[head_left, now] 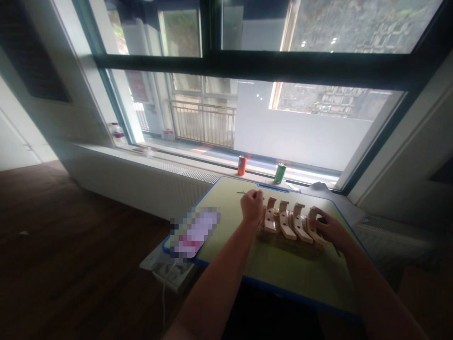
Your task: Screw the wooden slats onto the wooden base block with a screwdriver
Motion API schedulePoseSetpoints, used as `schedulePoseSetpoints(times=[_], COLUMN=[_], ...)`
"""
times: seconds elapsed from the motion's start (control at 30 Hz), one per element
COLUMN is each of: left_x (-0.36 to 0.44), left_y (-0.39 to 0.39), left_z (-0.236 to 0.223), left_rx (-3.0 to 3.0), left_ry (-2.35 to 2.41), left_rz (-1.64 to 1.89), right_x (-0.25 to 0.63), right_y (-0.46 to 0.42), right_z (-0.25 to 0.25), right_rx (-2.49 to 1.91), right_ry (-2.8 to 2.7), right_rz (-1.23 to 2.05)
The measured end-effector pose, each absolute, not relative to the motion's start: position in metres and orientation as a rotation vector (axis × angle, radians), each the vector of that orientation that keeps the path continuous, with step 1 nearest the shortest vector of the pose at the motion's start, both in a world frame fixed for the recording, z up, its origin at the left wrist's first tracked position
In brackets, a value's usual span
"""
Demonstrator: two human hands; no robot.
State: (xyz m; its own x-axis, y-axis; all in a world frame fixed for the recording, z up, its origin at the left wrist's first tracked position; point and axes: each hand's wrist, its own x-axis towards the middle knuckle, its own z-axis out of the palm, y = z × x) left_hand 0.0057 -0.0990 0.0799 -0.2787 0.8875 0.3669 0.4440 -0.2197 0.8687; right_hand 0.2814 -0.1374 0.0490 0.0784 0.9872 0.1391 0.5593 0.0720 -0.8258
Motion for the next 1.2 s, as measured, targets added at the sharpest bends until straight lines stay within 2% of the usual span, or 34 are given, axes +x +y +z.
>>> schedulePoseSetpoints(times=[0.1,0.3,0.67,0.87,1.2], left_x=[0.003,0.012,0.0,0.003,0.006], left_y=[-0.091,-0.089,-0.066,-0.048,0.005], left_z=[0.059,0.04,0.016,0.023,0.039], left_rx=[1.319,1.645,1.628,1.866,1.868], left_ry=[1.815,1.824,1.962,1.993,2.218], left_rz=[1.438,1.44,1.197,1.093,0.711], right_x=[0.282,0.28,0.281,0.284,0.293], right_y=[-0.135,-0.135,-0.139,-0.14,-0.145], right_z=[0.047,0.044,0.044,0.049,0.051], right_rx=[-1.573,-1.535,-1.47,-1.493,-1.376], right_ry=[-1.52,-1.392,-1.432,-1.492,-1.527], right_rz=[0.77,0.875,0.959,0.864,1.032])
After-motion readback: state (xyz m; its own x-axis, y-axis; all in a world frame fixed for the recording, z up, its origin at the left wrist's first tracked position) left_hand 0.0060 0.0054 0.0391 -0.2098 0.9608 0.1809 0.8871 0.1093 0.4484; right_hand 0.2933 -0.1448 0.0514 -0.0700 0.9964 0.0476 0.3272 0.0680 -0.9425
